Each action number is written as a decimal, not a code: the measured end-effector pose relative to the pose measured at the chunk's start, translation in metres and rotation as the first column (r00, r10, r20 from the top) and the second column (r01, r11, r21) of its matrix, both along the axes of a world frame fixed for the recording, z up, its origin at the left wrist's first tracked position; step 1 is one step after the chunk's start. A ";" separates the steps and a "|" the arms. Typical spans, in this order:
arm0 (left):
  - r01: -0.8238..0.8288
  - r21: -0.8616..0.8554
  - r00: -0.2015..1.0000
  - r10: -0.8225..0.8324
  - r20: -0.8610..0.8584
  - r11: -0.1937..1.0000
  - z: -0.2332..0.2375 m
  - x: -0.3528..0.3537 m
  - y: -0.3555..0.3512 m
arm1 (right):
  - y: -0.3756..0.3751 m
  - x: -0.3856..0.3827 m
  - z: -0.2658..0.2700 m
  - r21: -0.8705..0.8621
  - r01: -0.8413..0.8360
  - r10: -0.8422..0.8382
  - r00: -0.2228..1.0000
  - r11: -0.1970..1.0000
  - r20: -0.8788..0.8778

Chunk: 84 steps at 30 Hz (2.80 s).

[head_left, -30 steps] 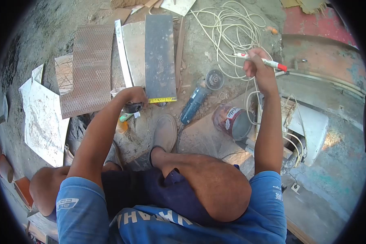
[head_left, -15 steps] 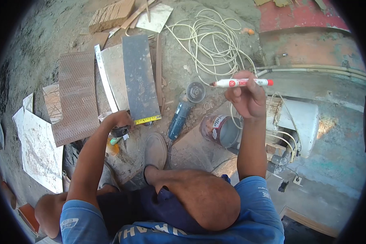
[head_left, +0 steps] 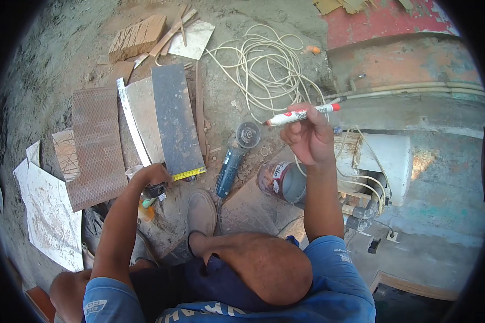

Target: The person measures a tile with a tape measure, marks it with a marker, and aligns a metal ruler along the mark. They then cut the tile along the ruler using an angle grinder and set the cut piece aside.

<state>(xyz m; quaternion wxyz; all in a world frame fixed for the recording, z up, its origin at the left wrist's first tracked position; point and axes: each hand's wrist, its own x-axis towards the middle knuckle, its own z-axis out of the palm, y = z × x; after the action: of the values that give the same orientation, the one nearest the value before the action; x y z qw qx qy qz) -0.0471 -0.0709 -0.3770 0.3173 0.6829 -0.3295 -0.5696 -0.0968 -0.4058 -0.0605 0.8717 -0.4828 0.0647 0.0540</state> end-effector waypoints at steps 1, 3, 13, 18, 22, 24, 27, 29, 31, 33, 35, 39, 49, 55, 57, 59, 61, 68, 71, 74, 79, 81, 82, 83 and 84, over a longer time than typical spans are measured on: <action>-0.004 -0.010 1.000 0.005 0.006 1.000 0.004 0.000 0.000 | 0.001 0.000 0.000 -0.028 0.041 -0.042 0.999 0.999 -0.029; 0.003 0.018 0.999 -0.003 0.032 1.000 0.011 0.001 -0.003 | 0.003 0.001 0.006 -0.157 0.088 -0.099 0.993 0.984 -0.062; 0.381 -0.198 0.875 -0.282 0.394 0.903 -0.042 -0.004 -0.001 | -0.002 0.014 -0.110 -0.947 0.099 -0.027 0.993 -0.305 0.113; 0.291 -0.224 0.935 -0.226 0.273 0.930 -0.035 -0.004 0.000 | 0.075 0.001 -0.138 -0.806 -0.231 -0.208 0.894 0.545 -0.397; 0.226 -0.172 0.962 -0.191 0.196 0.959 -0.013 -0.001 -0.001 | 0.086 -0.008 -0.187 -0.717 -0.243 -0.004 0.946 0.653 -0.325; 0.152 -0.132 0.984 -0.138 0.112 0.980 -0.005 0.000 -0.001 | 0.091 -0.010 -0.210 -0.665 -0.253 0.014 0.940 0.703 -0.342; 0.074 -0.061 0.997 -0.073 0.009 0.995 -0.002 0.000 -0.001 | 0.090 -0.013 -0.223 -0.635 -0.326 0.069 0.916 0.701 -0.394; 0.069 -0.032 0.998 -0.070 -0.012 0.997 -0.001 0.000 -0.001 | 0.094 -0.009 -0.216 -0.470 -0.364 0.091 0.857 0.804 -0.507; 0.006 -0.026 0.997 -0.008 -0.075 1.000 0.003 0.000 -0.002 | 0.091 -0.007 -0.226 -0.440 -0.410 0.136 0.835 0.799 -0.532; 0.015 -0.006 0.997 -0.015 -0.076 1.000 0.008 0.001 -0.003 | 0.093 -0.007 -0.231 -0.361 -0.456 0.205 0.806 0.814 -0.555; 0.023 0.016 0.996 -0.021 -0.081 1.000 0.012 0.001 -0.004 | 0.096 -0.007 -0.229 -0.486 -0.538 0.241 0.802 0.689 -0.546; -0.036 0.113 0.985 0.055 -0.163 0.993 0.006 0.003 -0.006 | 0.105 -0.008 -0.245 -0.718 -0.548 0.289 0.836 0.429 -0.466; -0.126 0.264 0.937 0.202 -0.284 0.956 0.017 0.002 -0.009 | 0.110 -0.012 -0.258 -0.789 -0.513 0.333 0.849 0.337 -0.410; -0.143 0.297 0.933 0.229 -0.277 0.944 0.018 0.001 -0.009 | 0.111 -0.010 -0.256 -0.824 -0.504 0.368 0.841 0.259 -0.398; -0.128 0.283 0.943 0.205 -0.264 0.951 0.014 0.002 -0.009 | 0.112 -0.010 -0.256 -0.821 -0.500 0.371 0.843 0.275 -0.389; -0.113 0.269 0.951 0.183 -0.250 0.956 0.011 0.001 -0.008 | 0.112 -0.012 -0.257 -0.818 -0.497 0.376 0.845 0.291 -0.380; -0.101 0.285 0.952 0.176 -0.251 0.953 0.013 0.002 -0.009 | 0.113 -0.011 -0.253 -0.824 -0.504 0.370 0.840 0.260 -0.397; -0.138 0.302 0.940 0.220 -0.259 0.943 0.019 0.000 -0.008 | 0.111 -0.012 -0.260 -0.808 -0.517 0.382 0.833 0.281 -0.400; -0.128 0.306 0.942 0.212 -0.260 0.944 0.018 0.001 -0.009 | 0.112 -0.011 -0.258 -0.800 -0.543 0.380 0.817 0.255 -0.434; -0.116 0.295 0.946 0.196 -0.259 0.948 0.016 0.001 -0.008 | 0.112 -0.011 -0.258 -0.791 -0.543 0.375 0.821 0.282 -0.430; -0.133 0.286 0.949 0.206 -0.241 0.949 0.014 0.000 -0.008 | 0.111 -0.010 -0.257 -0.819 -0.512 0.389 0.831 0.259 -0.397; -0.137 0.295 0.944 0.215 -0.250 0.946 0.013 0.000 -0.007 | 0.110 -0.011 -0.257 -0.814 -0.519 0.398 0.826 0.259 -0.400; -0.140 0.303 0.940 0.223 -0.259 0.943 0.012 0.001 -0.007 | 0.110 -0.011 -0.257 -0.810 -0.526 0.407 0.820 0.259 -0.403; -0.140 0.303 0.940 0.223 -0.259 0.943 0.011 0.001 -0.007 | 0.111 -0.011 -0.257 -0.810 -0.527 0.407 0.820 0.258 -0.403; -0.131 0.306 0.940 0.216 -0.264 0.943 0.011 0.002 -0.007 | 0.111 -0.012 -0.257 -0.798 -0.531 0.406 0.821 0.286 -0.400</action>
<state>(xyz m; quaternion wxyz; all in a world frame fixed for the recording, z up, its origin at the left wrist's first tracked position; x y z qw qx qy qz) -0.0455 -0.0784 -0.3665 0.3108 0.6555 -0.1316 -0.6755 -0.1083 -0.2945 -0.3177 0.4260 -0.8557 -0.0096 0.2936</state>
